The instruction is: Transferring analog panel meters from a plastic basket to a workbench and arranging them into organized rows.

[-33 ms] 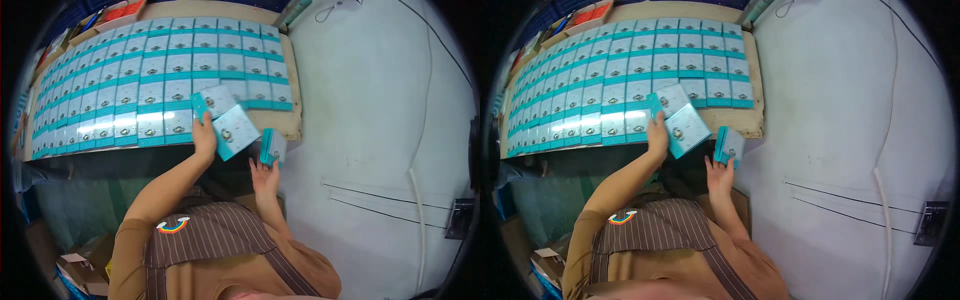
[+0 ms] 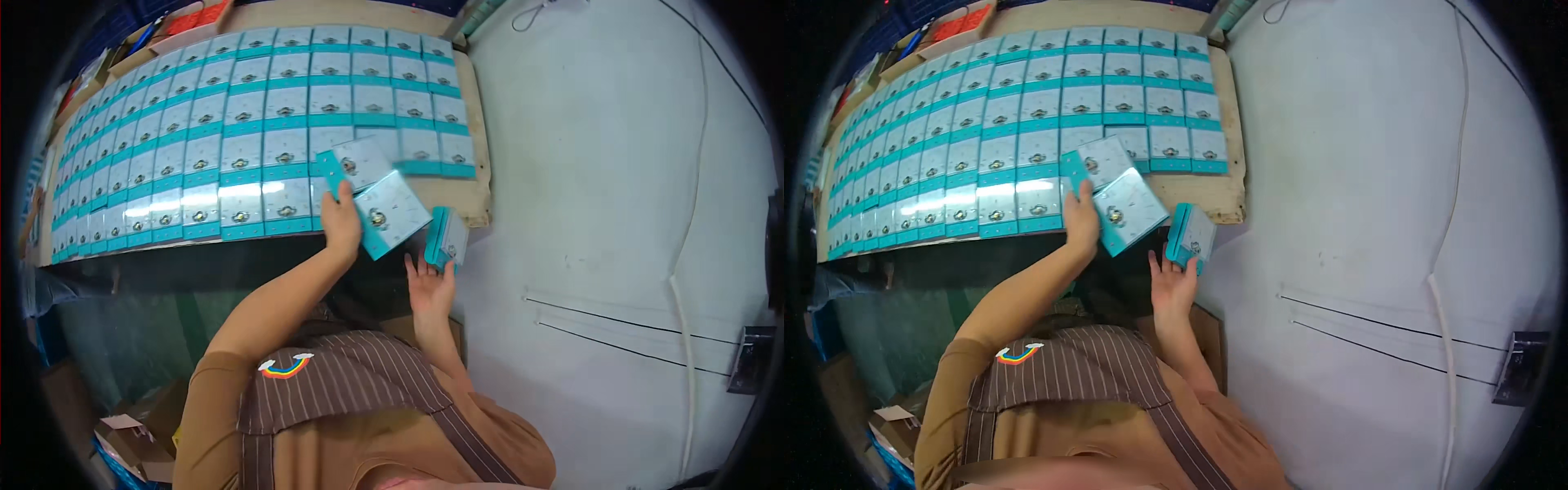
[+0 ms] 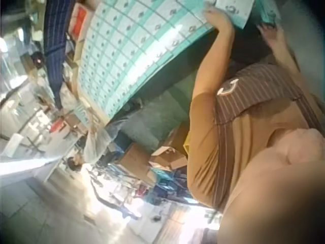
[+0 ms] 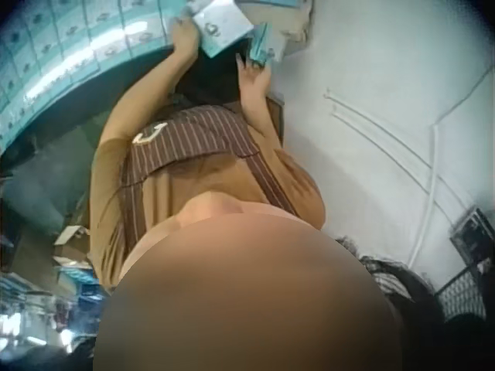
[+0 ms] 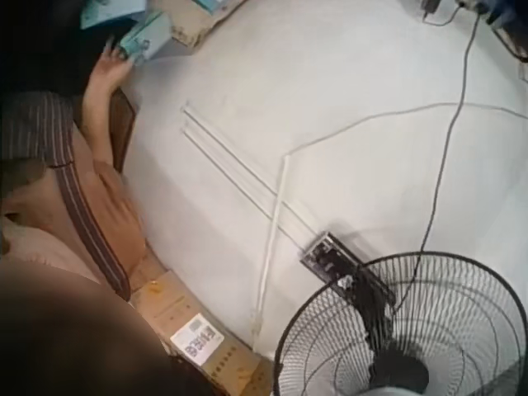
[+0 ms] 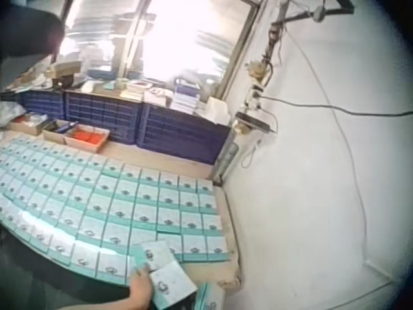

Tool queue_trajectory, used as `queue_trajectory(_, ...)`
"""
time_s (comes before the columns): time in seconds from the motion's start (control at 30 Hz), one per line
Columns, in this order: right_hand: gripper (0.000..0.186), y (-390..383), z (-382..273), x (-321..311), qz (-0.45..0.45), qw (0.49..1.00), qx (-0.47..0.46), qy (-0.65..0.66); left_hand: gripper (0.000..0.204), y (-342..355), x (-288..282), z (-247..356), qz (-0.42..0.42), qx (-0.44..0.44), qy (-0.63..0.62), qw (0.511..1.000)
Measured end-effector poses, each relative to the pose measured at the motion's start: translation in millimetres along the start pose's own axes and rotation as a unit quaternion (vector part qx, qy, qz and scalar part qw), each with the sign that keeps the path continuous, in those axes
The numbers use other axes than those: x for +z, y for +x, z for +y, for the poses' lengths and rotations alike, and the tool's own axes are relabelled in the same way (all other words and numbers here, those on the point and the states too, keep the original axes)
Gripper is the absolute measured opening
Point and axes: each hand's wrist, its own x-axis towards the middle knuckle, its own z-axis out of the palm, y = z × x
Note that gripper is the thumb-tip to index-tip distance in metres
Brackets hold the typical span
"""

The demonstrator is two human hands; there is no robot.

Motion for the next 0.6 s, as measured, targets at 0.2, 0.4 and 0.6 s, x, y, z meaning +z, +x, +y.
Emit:
queue_trajectory(0.2, 0.047, 30.1, 7.0, 16.9, 0.074, 0.992, -0.099, 0.0, 0.043, -41.1, 61.8, -39.4, 0.008, -0.064, -0.077, 0.995)
queue_trajectory(0.4, 0.048, 123.1, -12.9, 2.8, 0.13, 0.955, -0.245, -0.107, 0.032, -87.9, 68.7, -25.1, -0.102, -0.193, -0.193, 0.957)
queue_trajectory(0.6, 0.04, 155.5, -14.4, 15.2, 0.189, 0.859, -0.337, -0.336, 0.04, -82.3, 64.4, -55.6, -0.169, -0.346, -0.23, 0.894)
